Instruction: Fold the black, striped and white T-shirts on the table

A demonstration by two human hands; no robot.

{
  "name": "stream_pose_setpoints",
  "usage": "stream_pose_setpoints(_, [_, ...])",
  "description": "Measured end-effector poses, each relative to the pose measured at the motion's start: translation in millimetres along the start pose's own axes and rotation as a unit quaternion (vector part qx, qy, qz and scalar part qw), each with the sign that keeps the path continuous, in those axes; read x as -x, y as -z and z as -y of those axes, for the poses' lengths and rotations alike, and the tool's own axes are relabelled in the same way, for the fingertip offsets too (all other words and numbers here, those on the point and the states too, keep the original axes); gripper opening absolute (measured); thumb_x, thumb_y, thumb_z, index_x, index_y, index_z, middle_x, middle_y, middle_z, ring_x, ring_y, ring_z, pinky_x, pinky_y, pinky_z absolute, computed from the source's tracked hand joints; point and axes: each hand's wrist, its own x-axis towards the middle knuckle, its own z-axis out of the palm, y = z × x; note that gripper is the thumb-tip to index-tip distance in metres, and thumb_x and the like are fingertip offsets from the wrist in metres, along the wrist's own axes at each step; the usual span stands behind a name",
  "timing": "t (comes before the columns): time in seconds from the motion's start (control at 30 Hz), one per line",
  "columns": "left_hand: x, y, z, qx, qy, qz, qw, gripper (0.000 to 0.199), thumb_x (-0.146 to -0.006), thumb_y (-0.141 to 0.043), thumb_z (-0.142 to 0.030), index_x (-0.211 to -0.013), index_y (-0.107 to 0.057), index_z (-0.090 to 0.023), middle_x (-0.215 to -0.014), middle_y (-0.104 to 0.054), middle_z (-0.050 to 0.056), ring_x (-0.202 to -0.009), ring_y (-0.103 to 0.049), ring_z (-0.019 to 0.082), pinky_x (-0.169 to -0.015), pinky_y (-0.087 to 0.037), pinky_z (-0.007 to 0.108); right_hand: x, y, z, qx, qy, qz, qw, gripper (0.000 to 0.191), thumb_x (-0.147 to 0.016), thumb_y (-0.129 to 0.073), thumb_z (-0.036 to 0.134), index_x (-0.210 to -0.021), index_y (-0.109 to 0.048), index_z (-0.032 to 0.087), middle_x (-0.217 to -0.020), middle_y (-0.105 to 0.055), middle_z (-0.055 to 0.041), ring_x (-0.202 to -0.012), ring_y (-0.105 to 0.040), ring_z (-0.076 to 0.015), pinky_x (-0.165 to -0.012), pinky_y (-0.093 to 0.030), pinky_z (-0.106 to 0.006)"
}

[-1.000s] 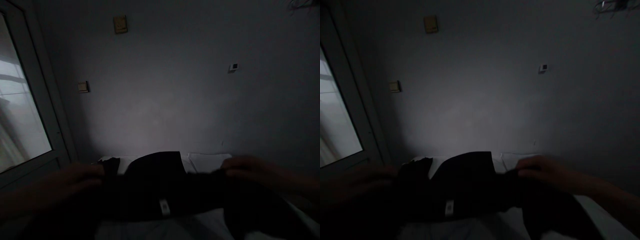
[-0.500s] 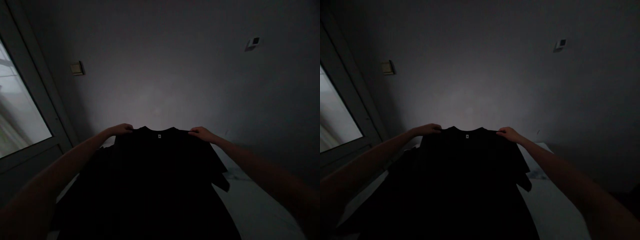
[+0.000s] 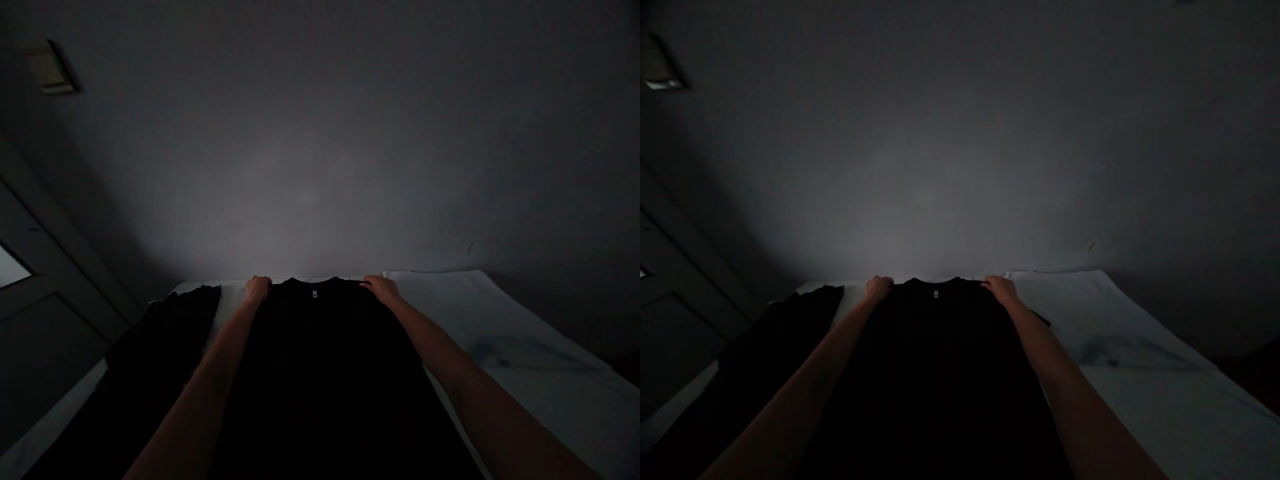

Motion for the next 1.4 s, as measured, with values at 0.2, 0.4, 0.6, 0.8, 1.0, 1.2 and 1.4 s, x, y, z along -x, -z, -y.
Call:
stream_pose_setpoints(0.2, [-25, -27.7, -14, 0.006, 0.035, -0.03, 0.999, 0.034, -0.091, -0.043, -0.016, -0.109, -0.072, -0.021, -0.112, -0.071, 0.015, -0.115, -0.058, 0.03, -0.087, -0.046, 0.036, -32, -24, -7, 0.042, -0.01, 0.013, 0.999, 0.028, -0.099, -0.049, 0.038, -0.108, -0.071, 0.023, -0.116, -0.072, -0.0125, -0.104, -0.066, -0.0275, -0.078, -0.045, -0.033])
stream_pose_setpoints(0.4, [-25, -39.6, -47, 0.006, 0.084, -0.1, 0.991, 0.045, -0.094, -0.032, -0.012, -0.13, -0.058, -0.011, -0.137, -0.055, 0.024, -0.13, -0.045, 0.038, -0.103, -0.036, 0.053, -50, -25, 13, 0.077, -0.03, 0.001, 0.997, 0.03, -0.099, -0.045, 0.023, -0.117, -0.068, 0.016, -0.114, -0.07, -0.0208, -0.108, -0.063, -0.032, -0.09, -0.044, -0.043])
stream_pose_setpoints(0.6, [21, -73.7, -111, 0.074, -0.065, -0.093, 0.991, 0.06, -0.095, -0.041, -0.037, -0.149, -0.039, -0.011, -0.16, -0.027, 0.02, -0.147, -0.023, 0.039, -0.117, -0.016, 0.062, -10, -58, 88, 0.04, 0.052, -0.015, 0.998, 0.047, -0.101, -0.038, 0.036, -0.145, -0.048, 0.022, -0.154, -0.041, -0.0149, -0.142, -0.035, -0.0319, -0.113, -0.026, -0.052])
stream_pose_setpoints(0.8, [21, -75.9, -15, 0.03, -0.07, 0.019, 0.997, 0.055, -0.101, -0.027, -0.046, -0.156, -0.026, -0.036, -0.164, -0.023, 0.002, -0.149, -0.024, 0.034, -0.114, -0.023, 0.065, 12, -60, 40, 0.007, 0.076, 0.095, 0.993, 0.065, -0.1, -0.021, 0.059, -0.157, -0.026, 0.028, -0.165, -0.019, -0.0045, -0.151, -0.019, -0.0259, -0.121, -0.015, -0.045])
stream_pose_setpoints(1.0, [47, -29.8, 9, -0.079, 0.025, 0.005, 0.997, 0.05, -0.099, -0.037, -0.035, -0.147, -0.048, -0.023, -0.16, -0.033, 0.012, -0.147, -0.022, 0.042, -0.117, -0.011, 0.063, 28, -27, 61, 0.051, -0.087, 0.058, 0.993, 0.066, -0.1, -0.032, 0.044, -0.15, -0.037, 0.003, -0.161, -0.023, -0.0213, -0.15, -0.016, -0.0364, -0.12, -0.011, -0.051])
stream_pose_setpoints(1.2, [148, -58.9, -62, 0.035, -0.179, -0.028, 0.983, 0.059, -0.101, -0.031, -0.048, -0.155, -0.03, -0.025, -0.161, -0.029, 0.006, -0.148, -0.027, 0.029, -0.119, -0.023, 0.05, 126, -55, 156, -0.042, 0.128, 0.066, 0.989, 0.064, -0.102, -0.023, 0.05, -0.155, -0.033, 0.016, -0.163, -0.025, -0.0097, -0.15, -0.021, -0.026, -0.121, -0.017, -0.048])
stream_pose_setpoints(1.4, [203, -63.0, 45, -0.014, -0.108, -0.013, 0.994, 0.052, -0.103, -0.03, -0.036, -0.154, -0.033, -0.027, -0.161, -0.031, 0.007, -0.148, -0.029, 0.03, -0.116, -0.029, 0.051, 187, -35, 41, 0.006, 0.024, 0.035, 0.999, 0.064, -0.101, -0.023, 0.049, -0.154, -0.035, 0.014, -0.161, -0.029, -0.0123, -0.148, -0.027, -0.0281, -0.119, -0.024, -0.048])
